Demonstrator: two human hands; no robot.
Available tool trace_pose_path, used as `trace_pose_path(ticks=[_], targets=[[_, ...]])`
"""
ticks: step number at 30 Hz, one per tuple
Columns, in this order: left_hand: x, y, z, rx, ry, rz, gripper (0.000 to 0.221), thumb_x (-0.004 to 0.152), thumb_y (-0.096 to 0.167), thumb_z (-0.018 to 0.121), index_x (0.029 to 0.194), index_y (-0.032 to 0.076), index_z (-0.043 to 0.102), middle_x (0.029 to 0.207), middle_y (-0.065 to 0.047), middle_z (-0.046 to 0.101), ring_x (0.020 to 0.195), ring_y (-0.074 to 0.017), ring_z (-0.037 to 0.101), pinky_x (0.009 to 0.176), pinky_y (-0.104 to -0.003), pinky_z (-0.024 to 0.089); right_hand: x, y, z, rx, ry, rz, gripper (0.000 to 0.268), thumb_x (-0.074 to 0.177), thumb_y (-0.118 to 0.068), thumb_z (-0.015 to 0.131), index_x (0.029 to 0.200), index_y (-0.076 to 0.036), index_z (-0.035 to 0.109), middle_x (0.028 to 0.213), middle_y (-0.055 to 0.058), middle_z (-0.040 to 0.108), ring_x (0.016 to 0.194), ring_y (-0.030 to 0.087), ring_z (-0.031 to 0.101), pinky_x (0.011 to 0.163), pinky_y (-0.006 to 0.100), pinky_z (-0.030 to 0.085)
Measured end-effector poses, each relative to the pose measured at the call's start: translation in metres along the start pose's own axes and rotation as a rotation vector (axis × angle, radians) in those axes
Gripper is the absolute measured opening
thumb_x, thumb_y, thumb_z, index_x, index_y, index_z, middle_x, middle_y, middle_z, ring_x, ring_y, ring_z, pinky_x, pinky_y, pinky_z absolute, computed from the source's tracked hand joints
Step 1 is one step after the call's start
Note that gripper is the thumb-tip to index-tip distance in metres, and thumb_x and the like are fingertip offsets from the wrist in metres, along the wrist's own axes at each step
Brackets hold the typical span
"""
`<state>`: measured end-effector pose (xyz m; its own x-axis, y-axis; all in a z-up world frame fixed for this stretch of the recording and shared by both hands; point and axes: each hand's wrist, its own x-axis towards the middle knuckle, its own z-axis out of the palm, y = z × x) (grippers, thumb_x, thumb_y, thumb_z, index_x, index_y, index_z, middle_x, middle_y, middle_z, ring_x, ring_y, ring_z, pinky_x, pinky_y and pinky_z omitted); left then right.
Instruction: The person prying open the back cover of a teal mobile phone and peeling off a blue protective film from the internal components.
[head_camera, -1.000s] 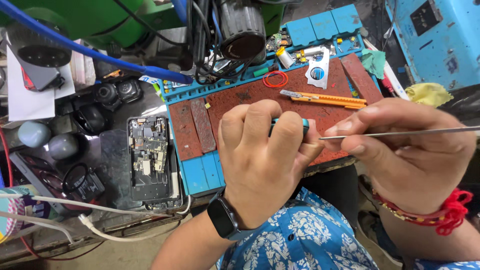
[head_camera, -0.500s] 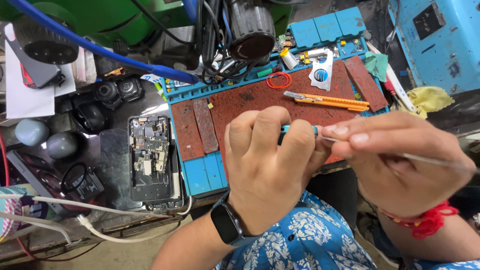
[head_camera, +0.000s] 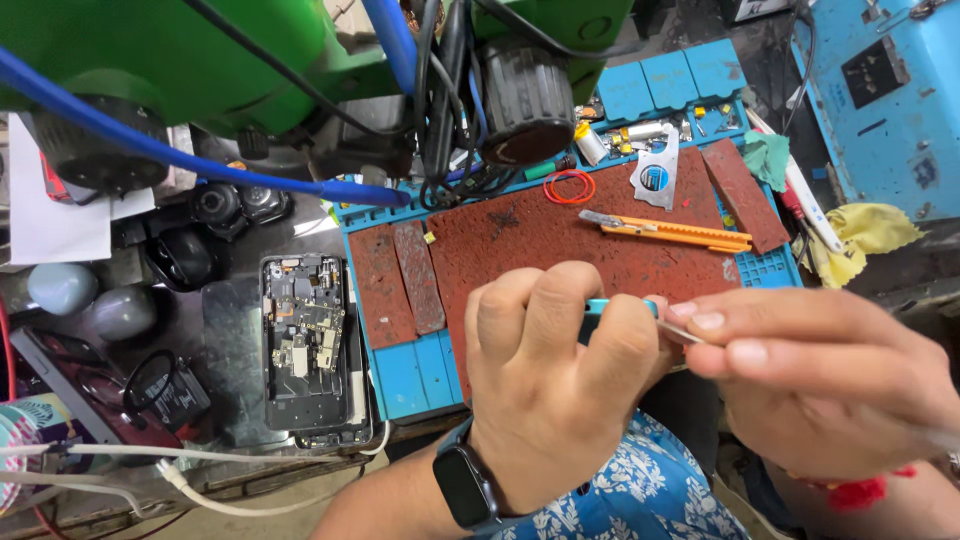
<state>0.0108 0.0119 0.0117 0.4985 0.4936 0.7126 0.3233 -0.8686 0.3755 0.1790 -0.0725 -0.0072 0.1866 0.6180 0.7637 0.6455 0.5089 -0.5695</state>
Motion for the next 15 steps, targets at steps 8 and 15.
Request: trace_pose_path(ticks=[8, 15], targets=[[-0.001, -0.001, 0.001, 0.023, 0.014, 0.037, 0.027, 0.097, 0.017, 0.078, 0.11, 0.01, 0.056, 0.11, -0.009, 0.056, 0.102, -0.0295, 0.054, 0.084, -0.045, 0.047, 0.001, -0.001, -0.012, 0.106, -0.17, 0.051, 0.028, 0.078, 0.002, 0.078, 0.102, -0.002, 0.063, 0.102, 0.019, 0.071, 0.1, 0.031, 0.076, 0.091, 0.043, 0.065], [-0.002, 0.0, -0.004, 0.003, 0.013, 0.07, 0.028, 0.093, 0.021, 0.08, 0.104, 0.01, 0.056, 0.106, -0.008, 0.056, 0.095, -0.0286, 0.054, 0.078, -0.044, 0.047, 0.019, -0.003, -0.029, 0.303, -0.286, 0.317, 0.023, 0.092, 0.003, 0.073, 0.111, -0.007, 0.064, 0.099, 0.011, 0.074, 0.097, 0.021, 0.078, 0.092, 0.036, 0.066]])
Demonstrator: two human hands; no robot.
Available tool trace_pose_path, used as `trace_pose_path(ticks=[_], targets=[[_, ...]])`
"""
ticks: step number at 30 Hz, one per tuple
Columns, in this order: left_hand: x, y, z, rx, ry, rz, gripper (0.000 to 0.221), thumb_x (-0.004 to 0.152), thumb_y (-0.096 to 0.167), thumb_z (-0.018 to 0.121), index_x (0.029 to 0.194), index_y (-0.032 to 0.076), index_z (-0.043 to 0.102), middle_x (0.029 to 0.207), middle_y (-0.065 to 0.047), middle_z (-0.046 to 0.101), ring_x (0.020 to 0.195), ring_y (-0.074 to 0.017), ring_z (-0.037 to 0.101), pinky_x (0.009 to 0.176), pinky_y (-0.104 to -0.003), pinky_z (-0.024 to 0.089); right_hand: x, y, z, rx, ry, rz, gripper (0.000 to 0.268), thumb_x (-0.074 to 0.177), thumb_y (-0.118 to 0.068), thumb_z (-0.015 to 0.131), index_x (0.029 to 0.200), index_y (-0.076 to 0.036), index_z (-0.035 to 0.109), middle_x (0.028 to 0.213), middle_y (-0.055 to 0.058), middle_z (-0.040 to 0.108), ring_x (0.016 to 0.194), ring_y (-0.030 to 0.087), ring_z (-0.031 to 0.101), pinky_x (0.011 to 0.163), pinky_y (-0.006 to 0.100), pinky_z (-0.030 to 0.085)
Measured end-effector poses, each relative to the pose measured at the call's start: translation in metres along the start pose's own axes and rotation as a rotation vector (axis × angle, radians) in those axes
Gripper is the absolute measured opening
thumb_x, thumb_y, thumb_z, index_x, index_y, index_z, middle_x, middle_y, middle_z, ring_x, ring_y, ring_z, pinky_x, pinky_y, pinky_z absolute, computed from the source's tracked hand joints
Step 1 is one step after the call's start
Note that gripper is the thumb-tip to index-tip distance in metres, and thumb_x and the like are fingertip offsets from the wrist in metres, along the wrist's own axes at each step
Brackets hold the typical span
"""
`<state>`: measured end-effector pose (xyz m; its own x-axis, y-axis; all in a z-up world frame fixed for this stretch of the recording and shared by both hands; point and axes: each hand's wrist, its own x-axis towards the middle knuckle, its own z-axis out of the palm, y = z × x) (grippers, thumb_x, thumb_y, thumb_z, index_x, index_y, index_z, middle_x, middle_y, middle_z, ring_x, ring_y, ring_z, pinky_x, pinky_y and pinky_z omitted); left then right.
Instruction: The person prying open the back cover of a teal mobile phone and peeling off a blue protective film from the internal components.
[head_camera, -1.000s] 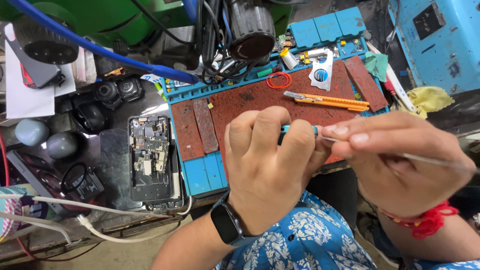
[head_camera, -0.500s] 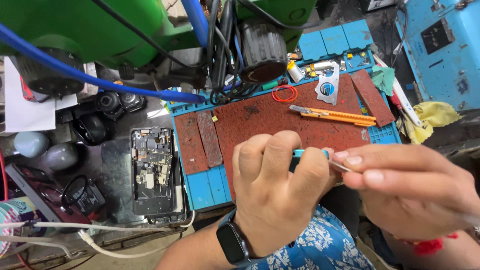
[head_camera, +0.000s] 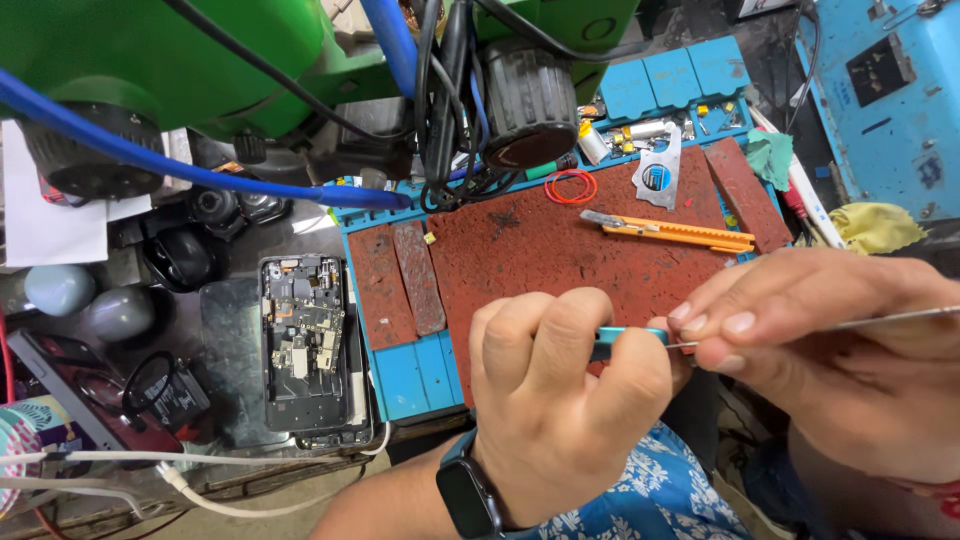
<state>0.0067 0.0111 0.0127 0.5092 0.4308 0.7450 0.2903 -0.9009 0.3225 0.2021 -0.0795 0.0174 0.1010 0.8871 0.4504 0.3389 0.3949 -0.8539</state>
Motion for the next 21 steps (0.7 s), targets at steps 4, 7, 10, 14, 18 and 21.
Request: trace_pose_path(ticks=[4, 7, 10, 14, 18, 21], targets=[[0.0, 0.0, 0.002, 0.012, 0.015, -0.016, 0.027, 0.095, 0.019, 0.08, 0.106, 0.011, 0.056, 0.108, -0.008, 0.056, 0.098, -0.0289, 0.054, 0.081, -0.044, 0.047, 0.005, -0.014, 0.012, -0.21, 0.024, -0.071, 0.023, 0.09, 0.002, 0.073, 0.107, -0.007, 0.06, 0.1, 0.009, 0.072, 0.097, 0.02, 0.077, 0.094, 0.037, 0.064], [-0.001, 0.001, 0.002, 0.008, 0.016, -0.023, 0.028, 0.095, 0.017, 0.08, 0.106, 0.011, 0.055, 0.108, -0.008, 0.056, 0.099, -0.0287, 0.054, 0.081, -0.044, 0.047, 0.008, -0.017, 0.015, -0.311, 0.008, -0.154, 0.024, 0.088, 0.002, 0.074, 0.104, -0.006, 0.058, 0.098, 0.01, 0.071, 0.098, 0.021, 0.077, 0.094, 0.039, 0.065], [-0.004, 0.003, 0.0, 0.017, 0.004, 0.005, 0.029, 0.094, 0.017, 0.081, 0.105, 0.011, 0.054, 0.108, -0.008, 0.056, 0.097, -0.0277, 0.053, 0.08, -0.044, 0.047, 0.004, -0.018, 0.009, -0.15, -0.025, -0.014, 0.022, 0.088, 0.001, 0.074, 0.105, -0.007, 0.063, 0.097, 0.008, 0.074, 0.098, 0.02, 0.079, 0.095, 0.037, 0.066], [-0.006, 0.002, -0.002, 0.007, 0.007, 0.032, 0.032, 0.094, 0.019, 0.081, 0.106, 0.011, 0.053, 0.108, -0.009, 0.056, 0.096, -0.0278, 0.053, 0.079, -0.044, 0.046, 0.004, -0.012, -0.001, 0.136, -0.053, 0.202, 0.017, 0.088, 0.005, 0.075, 0.101, -0.004, 0.069, 0.095, 0.01, 0.076, 0.095, 0.02, 0.079, 0.088, 0.034, 0.067], [-0.008, 0.003, -0.003, 0.013, 0.005, 0.042, 0.032, 0.094, 0.019, 0.081, 0.104, 0.012, 0.052, 0.108, -0.008, 0.056, 0.095, -0.0278, 0.053, 0.078, -0.044, 0.047, 0.007, -0.007, -0.003, 0.136, -0.046, 0.334, 0.018, 0.082, 0.007, 0.078, 0.096, -0.002, 0.07, 0.093, 0.013, 0.076, 0.094, 0.022, 0.079, 0.082, 0.034, 0.067], [-0.008, 0.003, -0.005, -0.011, -0.013, 0.025, 0.031, 0.096, 0.02, 0.082, 0.107, 0.014, 0.053, 0.11, -0.008, 0.056, 0.099, -0.0278, 0.053, 0.081, -0.044, 0.047, 0.009, -0.008, -0.004, 0.189, -0.081, 0.384, 0.017, 0.082, 0.008, 0.077, 0.096, 0.0, 0.071, 0.094, 0.015, 0.076, 0.092, 0.023, 0.079, 0.08, 0.035, 0.068]])
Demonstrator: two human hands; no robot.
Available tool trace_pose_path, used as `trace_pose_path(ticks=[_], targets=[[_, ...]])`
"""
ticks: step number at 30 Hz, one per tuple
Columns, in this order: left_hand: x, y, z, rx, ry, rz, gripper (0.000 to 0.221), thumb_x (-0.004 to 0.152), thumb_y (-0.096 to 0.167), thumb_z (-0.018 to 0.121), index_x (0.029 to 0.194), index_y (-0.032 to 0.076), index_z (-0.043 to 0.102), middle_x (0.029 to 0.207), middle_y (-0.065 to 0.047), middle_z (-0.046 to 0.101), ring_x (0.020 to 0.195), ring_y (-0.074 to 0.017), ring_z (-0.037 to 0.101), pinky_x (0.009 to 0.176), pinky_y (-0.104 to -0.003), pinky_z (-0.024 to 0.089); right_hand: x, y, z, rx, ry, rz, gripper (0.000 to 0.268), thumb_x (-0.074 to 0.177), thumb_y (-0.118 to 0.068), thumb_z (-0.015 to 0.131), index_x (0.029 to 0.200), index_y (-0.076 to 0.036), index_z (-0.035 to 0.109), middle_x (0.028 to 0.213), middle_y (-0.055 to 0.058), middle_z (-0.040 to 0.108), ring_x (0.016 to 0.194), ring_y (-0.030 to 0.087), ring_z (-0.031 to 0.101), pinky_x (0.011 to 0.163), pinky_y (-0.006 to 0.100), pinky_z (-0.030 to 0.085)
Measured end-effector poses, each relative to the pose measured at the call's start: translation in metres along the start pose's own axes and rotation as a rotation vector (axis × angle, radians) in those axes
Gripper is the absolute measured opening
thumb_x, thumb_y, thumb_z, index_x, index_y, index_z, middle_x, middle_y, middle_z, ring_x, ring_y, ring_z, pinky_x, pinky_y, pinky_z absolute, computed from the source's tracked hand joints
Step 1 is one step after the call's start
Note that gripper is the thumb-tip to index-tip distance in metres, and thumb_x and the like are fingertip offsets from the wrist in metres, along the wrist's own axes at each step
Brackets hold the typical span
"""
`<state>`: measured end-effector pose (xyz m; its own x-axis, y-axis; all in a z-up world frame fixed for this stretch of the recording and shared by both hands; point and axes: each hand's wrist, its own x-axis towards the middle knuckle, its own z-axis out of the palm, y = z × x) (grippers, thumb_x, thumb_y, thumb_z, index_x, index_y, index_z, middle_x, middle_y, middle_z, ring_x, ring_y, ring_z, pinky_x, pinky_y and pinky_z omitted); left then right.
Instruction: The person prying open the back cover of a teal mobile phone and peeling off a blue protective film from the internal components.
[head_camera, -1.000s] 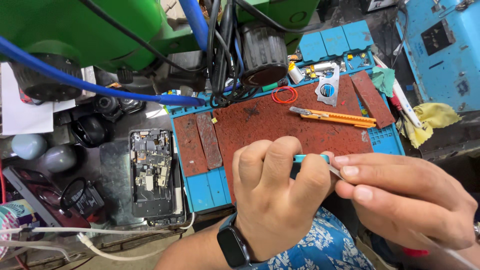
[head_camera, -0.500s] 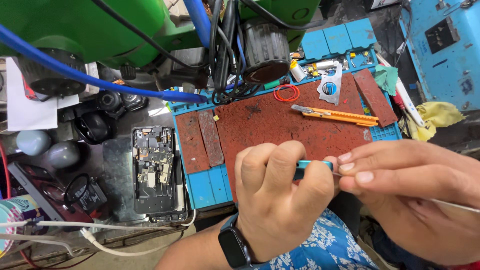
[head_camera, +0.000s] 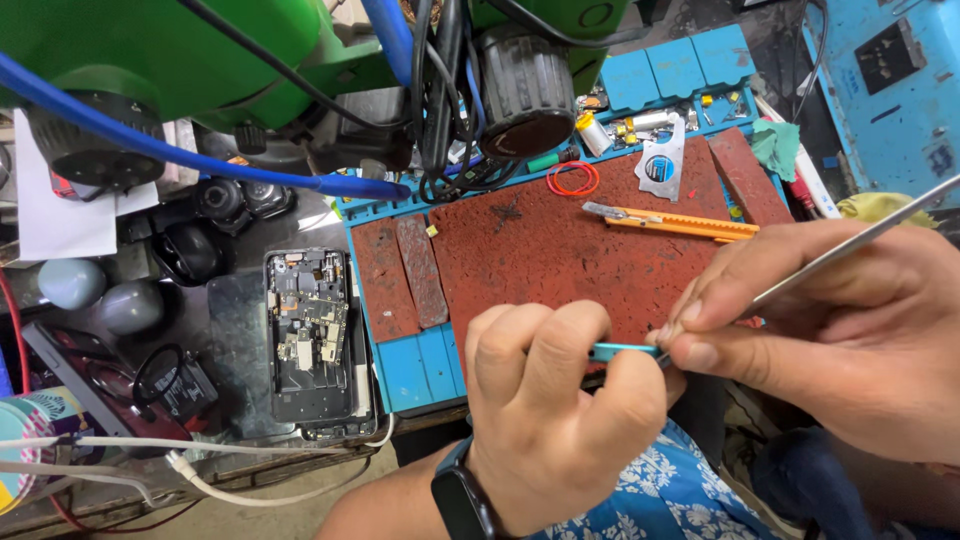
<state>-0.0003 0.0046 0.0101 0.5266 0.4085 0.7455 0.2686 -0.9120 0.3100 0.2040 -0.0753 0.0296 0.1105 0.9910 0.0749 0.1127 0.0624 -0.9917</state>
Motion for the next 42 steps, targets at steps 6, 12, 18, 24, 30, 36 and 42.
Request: trace_pose_path(ticks=[6, 12, 18, 24, 30, 36, 42], targets=[[0.002, -0.009, -0.009, -0.111, -0.087, 0.007, 0.025, 0.087, 0.016, 0.078, 0.105, 0.017, 0.06, 0.117, -0.007, 0.057, 0.111, -0.0303, 0.053, 0.093, -0.047, 0.05, -0.004, 0.001, 0.011, 0.118, 0.089, -0.066, 0.017, 0.087, 0.006, 0.073, 0.099, -0.004, 0.066, 0.093, 0.012, 0.076, 0.094, 0.019, 0.079, 0.082, 0.032, 0.068], [0.001, -0.015, -0.011, -0.209, -0.139, 0.018, 0.028, 0.089, 0.011, 0.084, 0.108, 0.014, 0.063, 0.128, -0.009, 0.058, 0.122, -0.0345, 0.052, 0.104, -0.046, 0.051, 0.0, 0.01, -0.004, 0.112, 0.042, 0.06, 0.016, 0.085, 0.01, 0.072, 0.099, 0.004, 0.067, 0.099, 0.02, 0.075, 0.091, 0.025, 0.078, 0.08, 0.036, 0.066], [-0.001, -0.017, -0.013, -0.26, -0.136, -0.018, 0.035, 0.087, 0.011, 0.09, 0.106, 0.015, 0.061, 0.131, -0.006, 0.057, 0.127, -0.034, 0.053, 0.109, -0.043, 0.051, 0.0, 0.012, 0.005, 0.305, 0.017, 0.029, 0.016, 0.088, 0.01, 0.072, 0.101, 0.004, 0.067, 0.096, 0.019, 0.076, 0.088, 0.025, 0.079, 0.079, 0.034, 0.066], [0.006, -0.014, -0.019, -0.263, -0.167, -0.116, 0.04, 0.081, 0.013, 0.092, 0.104, 0.012, 0.059, 0.128, -0.01, 0.055, 0.124, -0.0348, 0.055, 0.106, -0.047, 0.05, -0.012, 0.016, 0.03, 0.162, 0.212, -0.129, 0.019, 0.088, 0.007, 0.073, 0.103, -0.001, 0.065, 0.099, 0.014, 0.074, 0.094, 0.022, 0.077, 0.082, 0.034, 0.067], [0.008, -0.015, -0.021, -0.222, -0.184, -0.157, 0.045, 0.079, 0.015, 0.092, 0.105, 0.013, 0.056, 0.13, -0.011, 0.053, 0.124, -0.0362, 0.055, 0.105, -0.047, 0.049, -0.012, 0.04, 0.046, -0.132, 0.295, -0.563, 0.023, 0.095, 0.002, 0.072, 0.112, -0.006, 0.058, 0.103, 0.014, 0.071, 0.099, 0.024, 0.077, 0.084, 0.033, 0.067], [0.003, -0.015, -0.024, -0.207, -0.202, -0.181, 0.046, 0.079, 0.015, 0.092, 0.109, 0.013, 0.056, 0.133, -0.01, 0.053, 0.127, -0.0356, 0.053, 0.103, -0.045, 0.048, -0.011, 0.061, 0.054, -0.224, 0.297, -0.719, 0.023, 0.093, 0.003, 0.07, 0.11, -0.005, 0.055, 0.101, 0.018, 0.071, 0.098, 0.028, 0.077, 0.085, 0.04, 0.067], [0.002, -0.013, -0.028, -0.2, -0.203, -0.17, 0.045, 0.078, 0.014, 0.092, 0.105, 0.012, 0.056, 0.128, -0.01, 0.053, 0.122, -0.0363, 0.054, 0.102, -0.047, 0.048, -0.013, 0.065, 0.057, -0.084, 0.276, -0.664, 0.024, 0.094, -0.001, 0.071, 0.111, -0.008, 0.056, 0.102, 0.016, 0.072, 0.099, 0.027, 0.077, 0.087, 0.039, 0.069]])
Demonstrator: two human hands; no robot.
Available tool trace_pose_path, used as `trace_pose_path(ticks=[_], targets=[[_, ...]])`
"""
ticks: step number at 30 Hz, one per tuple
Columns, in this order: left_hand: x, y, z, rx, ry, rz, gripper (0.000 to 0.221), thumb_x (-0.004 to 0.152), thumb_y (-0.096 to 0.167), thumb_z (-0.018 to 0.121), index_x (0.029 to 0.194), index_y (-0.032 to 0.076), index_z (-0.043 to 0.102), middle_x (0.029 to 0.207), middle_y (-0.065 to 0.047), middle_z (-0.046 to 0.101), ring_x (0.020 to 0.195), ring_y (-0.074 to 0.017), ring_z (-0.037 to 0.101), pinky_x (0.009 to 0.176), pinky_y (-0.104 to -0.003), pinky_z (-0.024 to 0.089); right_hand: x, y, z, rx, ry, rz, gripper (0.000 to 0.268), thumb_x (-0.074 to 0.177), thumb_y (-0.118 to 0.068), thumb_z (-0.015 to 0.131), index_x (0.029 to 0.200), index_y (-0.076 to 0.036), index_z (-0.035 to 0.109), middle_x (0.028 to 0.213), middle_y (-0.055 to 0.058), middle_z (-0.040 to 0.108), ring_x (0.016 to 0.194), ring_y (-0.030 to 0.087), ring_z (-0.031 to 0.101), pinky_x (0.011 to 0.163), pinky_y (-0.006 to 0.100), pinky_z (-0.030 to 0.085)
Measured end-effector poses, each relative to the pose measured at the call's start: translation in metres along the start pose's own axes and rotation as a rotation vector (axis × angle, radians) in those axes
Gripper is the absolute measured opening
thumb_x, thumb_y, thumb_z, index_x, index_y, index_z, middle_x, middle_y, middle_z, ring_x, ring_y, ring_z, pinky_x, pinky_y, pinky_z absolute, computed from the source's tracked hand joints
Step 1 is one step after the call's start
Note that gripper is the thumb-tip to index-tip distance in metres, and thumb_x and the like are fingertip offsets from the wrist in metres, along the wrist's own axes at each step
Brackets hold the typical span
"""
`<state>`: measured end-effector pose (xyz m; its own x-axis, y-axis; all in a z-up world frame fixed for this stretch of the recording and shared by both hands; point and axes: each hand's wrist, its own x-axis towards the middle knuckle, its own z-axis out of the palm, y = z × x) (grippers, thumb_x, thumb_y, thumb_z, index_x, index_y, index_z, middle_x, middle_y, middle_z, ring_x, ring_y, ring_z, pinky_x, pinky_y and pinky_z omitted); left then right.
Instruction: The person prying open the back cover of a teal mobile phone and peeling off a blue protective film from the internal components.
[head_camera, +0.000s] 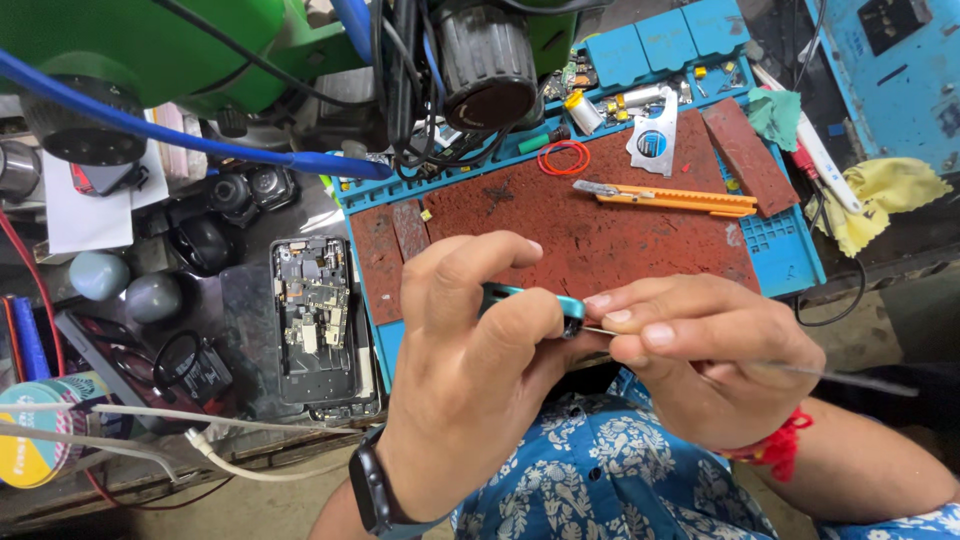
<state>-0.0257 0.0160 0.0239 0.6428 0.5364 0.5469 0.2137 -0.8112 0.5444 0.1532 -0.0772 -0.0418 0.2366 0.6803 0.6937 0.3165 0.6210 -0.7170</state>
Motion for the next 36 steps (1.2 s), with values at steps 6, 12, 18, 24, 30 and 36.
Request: trace_pose_path(ticks=[6, 12, 18, 24, 30, 36], targets=[[-0.001, 0.003, -0.003, -0.015, -0.014, 0.025, 0.041, 0.079, 0.016, 0.092, 0.103, 0.013, 0.058, 0.125, -0.01, 0.054, 0.119, -0.0358, 0.054, 0.1, -0.047, 0.048, 0.006, 0.003, -0.02, 0.54, -0.071, 0.458, 0.016, 0.096, 0.011, 0.075, 0.103, 0.0, 0.066, 0.097, 0.016, 0.072, 0.098, 0.029, 0.076, 0.085, 0.039, 0.066], [0.002, 0.004, -0.005, -0.03, -0.013, 0.026, 0.037, 0.08, 0.017, 0.091, 0.098, 0.013, 0.06, 0.123, -0.009, 0.055, 0.118, -0.0338, 0.054, 0.099, -0.044, 0.048, 0.022, 0.013, -0.026, 0.66, -0.15, 0.692, 0.015, 0.09, 0.01, 0.075, 0.099, 0.001, 0.066, 0.098, 0.021, 0.074, 0.096, 0.032, 0.075, 0.081, 0.041, 0.064], [-0.004, -0.007, -0.01, -0.04, 0.145, -0.119, 0.039, 0.08, 0.018, 0.091, 0.092, 0.008, 0.055, 0.109, -0.008, 0.056, 0.099, -0.0257, 0.056, 0.086, -0.037, 0.047, 0.017, 0.01, -0.024, 0.417, -0.054, 0.514, 0.018, 0.102, -0.001, 0.071, 0.117, 0.0, 0.061, 0.101, 0.014, 0.072, 0.1, 0.024, 0.075, 0.091, 0.037, 0.064], [-0.036, -0.035, 0.034, -0.76, 0.551, -0.471, 0.033, 0.094, 0.016, 0.081, 0.103, 0.009, 0.05, 0.114, -0.005, 0.057, 0.085, -0.0072, 0.05, 0.072, -0.022, 0.042, 0.042, 0.022, -0.054, -0.357, -0.223, 0.814, 0.047, 0.091, -0.011, 0.071, 0.136, -0.003, 0.058, 0.096, 0.008, 0.076, 0.089, 0.017, 0.074, 0.074, 0.028, 0.058], [-0.051, -0.061, 0.102, -0.764, 0.802, -0.481, 0.028, 0.106, 0.018, 0.072, 0.113, 0.008, 0.047, 0.118, -0.007, 0.056, 0.102, -0.01, 0.053, 0.1, -0.03, 0.049, 0.065, 0.042, -0.069, -0.97, -0.497, 0.647, 0.038, 0.092, -0.023, 0.078, 0.125, -0.006, 0.07, 0.092, 0.01, 0.076, 0.082, 0.025, 0.073, 0.076, 0.039, 0.057], [-0.063, -0.06, 0.113, -0.749, 0.848, -0.468, 0.029, 0.108, 0.019, 0.07, 0.117, 0.007, 0.045, 0.124, -0.007, 0.054, 0.117, -0.0175, 0.059, 0.115, -0.039, 0.048, 0.05, 0.002, -0.02, -0.762, -0.325, 0.089, 0.035, 0.09, -0.017, 0.08, 0.119, -0.002, 0.067, 0.111, 0.014, 0.07, 0.104, 0.03, 0.07, 0.103, 0.046, 0.051]])
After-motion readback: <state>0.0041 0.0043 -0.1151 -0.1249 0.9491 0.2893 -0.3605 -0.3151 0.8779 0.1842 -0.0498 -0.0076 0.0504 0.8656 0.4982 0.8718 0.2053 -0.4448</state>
